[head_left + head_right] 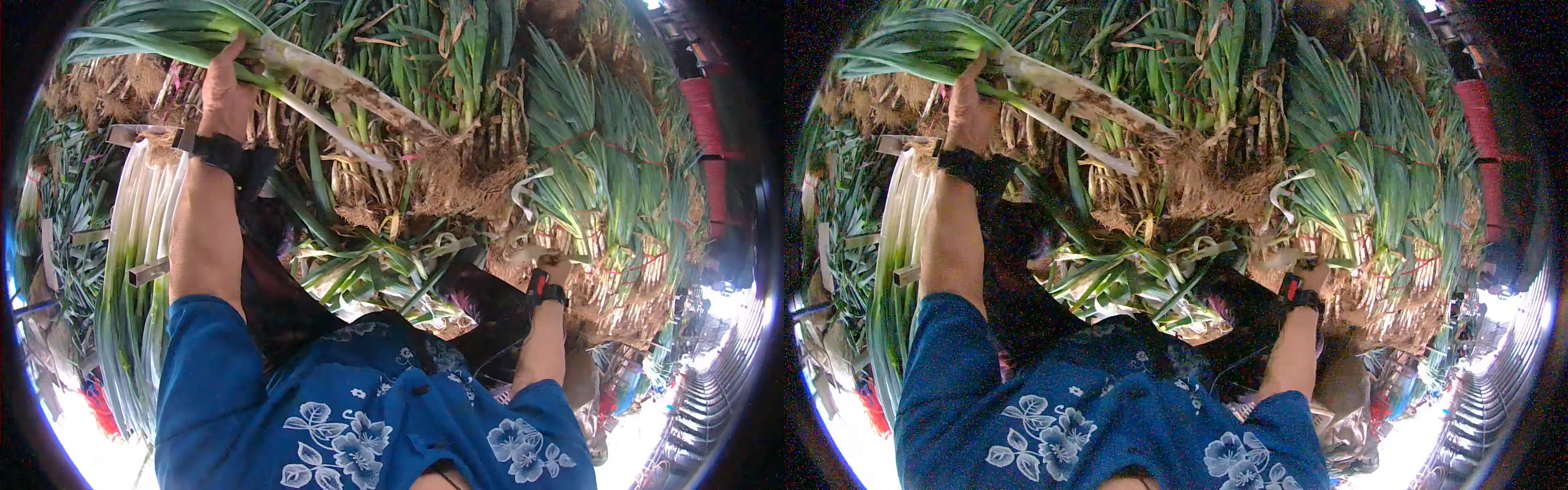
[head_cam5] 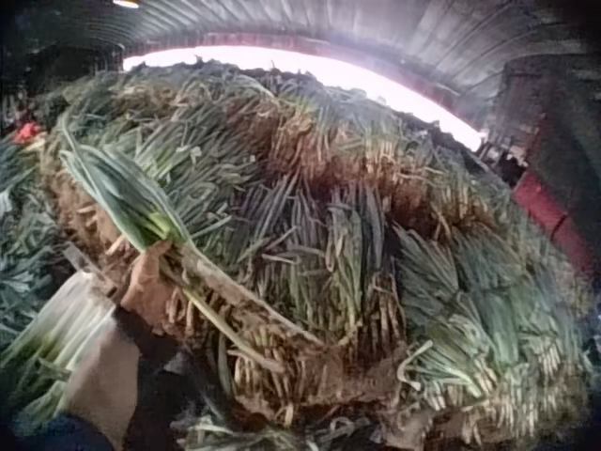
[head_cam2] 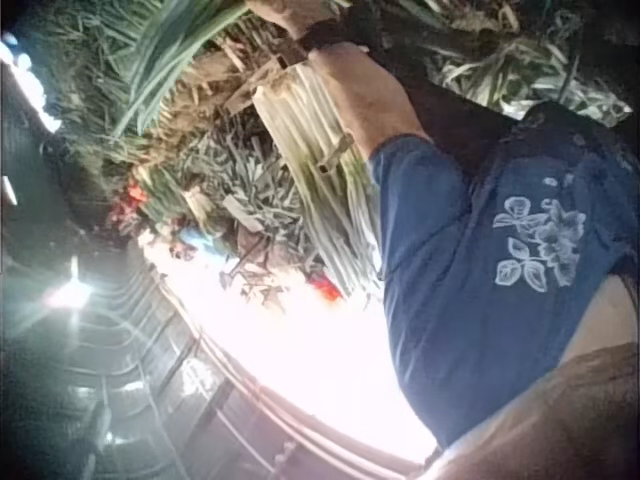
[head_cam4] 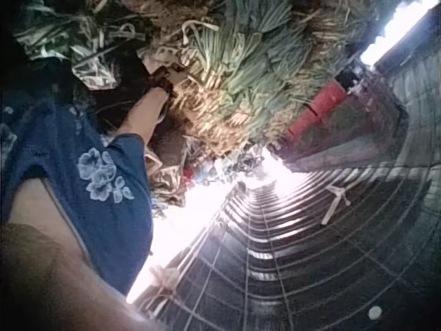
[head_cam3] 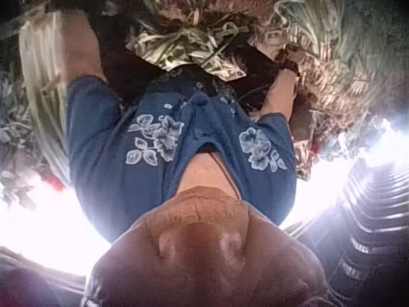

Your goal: The person peels the outer layers from green onions by hand, one at a time, and places the cleaned green onions into a metal rack. After filling the rack, the person gathers the green onions and moves them to a pile.

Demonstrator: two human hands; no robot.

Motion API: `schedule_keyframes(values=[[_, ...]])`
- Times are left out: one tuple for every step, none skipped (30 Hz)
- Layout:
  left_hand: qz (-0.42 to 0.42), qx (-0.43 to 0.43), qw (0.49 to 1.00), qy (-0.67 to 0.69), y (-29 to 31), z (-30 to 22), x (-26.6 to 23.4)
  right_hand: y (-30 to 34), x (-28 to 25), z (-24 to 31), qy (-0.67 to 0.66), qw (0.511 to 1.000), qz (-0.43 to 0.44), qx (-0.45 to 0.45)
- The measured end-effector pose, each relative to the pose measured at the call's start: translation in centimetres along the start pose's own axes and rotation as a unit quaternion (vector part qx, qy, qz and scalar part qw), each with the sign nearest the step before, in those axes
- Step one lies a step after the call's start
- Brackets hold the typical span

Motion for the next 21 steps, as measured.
schedule_keyframes(values=[[-0.002,0.003,1.0,-0.017,0.0,-0.1,0.0,-0.9,0.0,0.2,0.041,0.999,0.025,-0.023],[0.015,-0.009,1.0,-0.005,-0.1,0.2,-0.6,0.3,5.4,0.9,0.376,0.913,0.104,-0.118],[0.007,-0.026,1.0,-0.003,1.2,0.9,0.4,2.9,10.6,2.4,0.641,0.717,0.103,-0.254],[0.017,-0.019,1.0,-0.016,0.9,1.6,-0.3,4.7,15.8,1.8,0.507,0.826,0.187,-0.163],[0.028,-0.013,0.999,-0.028,0.5,2.5,-0.9,6.8,21.0,1.2,0.357,0.902,0.236,-0.052],[0.039,-0.049,0.997,-0.046,2.0,3.6,0.3,9.4,25.2,1.8,0.388,0.898,0.208,-0.005],[0.061,-0.091,0.992,-0.055,4.0,5.2,2.8,11.5,28.8,6.2,0.494,0.753,0.207,-0.382],[0.07,-0.098,0.992,-0.048,3.6,6.3,2.9,14.1,32.5,6.7,0.506,0.67,0.235,-0.489],[0.084,-0.083,0.991,-0.068,5.3,6.7,5.0,16.2,34.9,6.8,0.509,0.581,0.239,-0.588],[0.093,-0.106,0.987,-0.072,5.8,7.2,5.2,17.1,38.4,6.9,0.448,0.693,0.324,-0.462],[0.101,-0.129,0.984,-0.076,6.2,7.9,5.2,18.1,41.7,6.7,0.332,0.806,0.383,-0.305],[0.098,-0.129,0.984,-0.076,6.3,8.3,4.8,19.3,44.8,6.2,0.221,0.882,0.385,-0.16],[0.127,-0.126,0.982,-0.057,6.6,9.2,5.8,19.7,47.1,6.6,0.231,0.859,0.406,-0.211],[0.15,-0.117,0.981,-0.043,6.7,9.3,6.4,20.7,48.5,6.3,0.217,0.868,0.399,-0.2],[0.15,-0.117,0.981,-0.042,6.8,9.3,6.3,21.2,49.5,6.1,0.203,0.877,0.393,-0.187],[0.169,-0.123,0.977,-0.05,7.1,9.3,7.1,20.6,49.5,6.3,0.204,0.877,0.391,-0.192],[0.189,-0.127,0.972,-0.058,7.3,9.4,7.8,20.1,49.6,6.2,0.162,0.88,0.41,-0.176],[0.201,-0.137,0.965,-0.095,7.0,10.0,7.6,19.8,49.8,6.3,0.12,0.881,0.43,-0.16],[0.202,-0.132,0.966,-0.093,6.9,9.8,7.7,19.8,49.9,6.5,0.121,0.878,0.433,-0.163],[0.207,-0.141,0.964,-0.086,7.2,9.7,7.7,20.0,49.7,6.6,0.128,0.878,0.433,-0.16],[0.212,-0.15,0.963,-0.078,7.6,9.7,7.8,20.2,49.6,6.6,0.135,0.877,0.433,-0.156]])
Point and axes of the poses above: each hand's wrist, its own y-axis away from the middle knuckle, its own x-axis out of the palm, z = x × y, the point moved 8 cm from there along -y, towards the middle knuckle, and after that the axes turned 7 degrees about y, right-handed, at the moved point
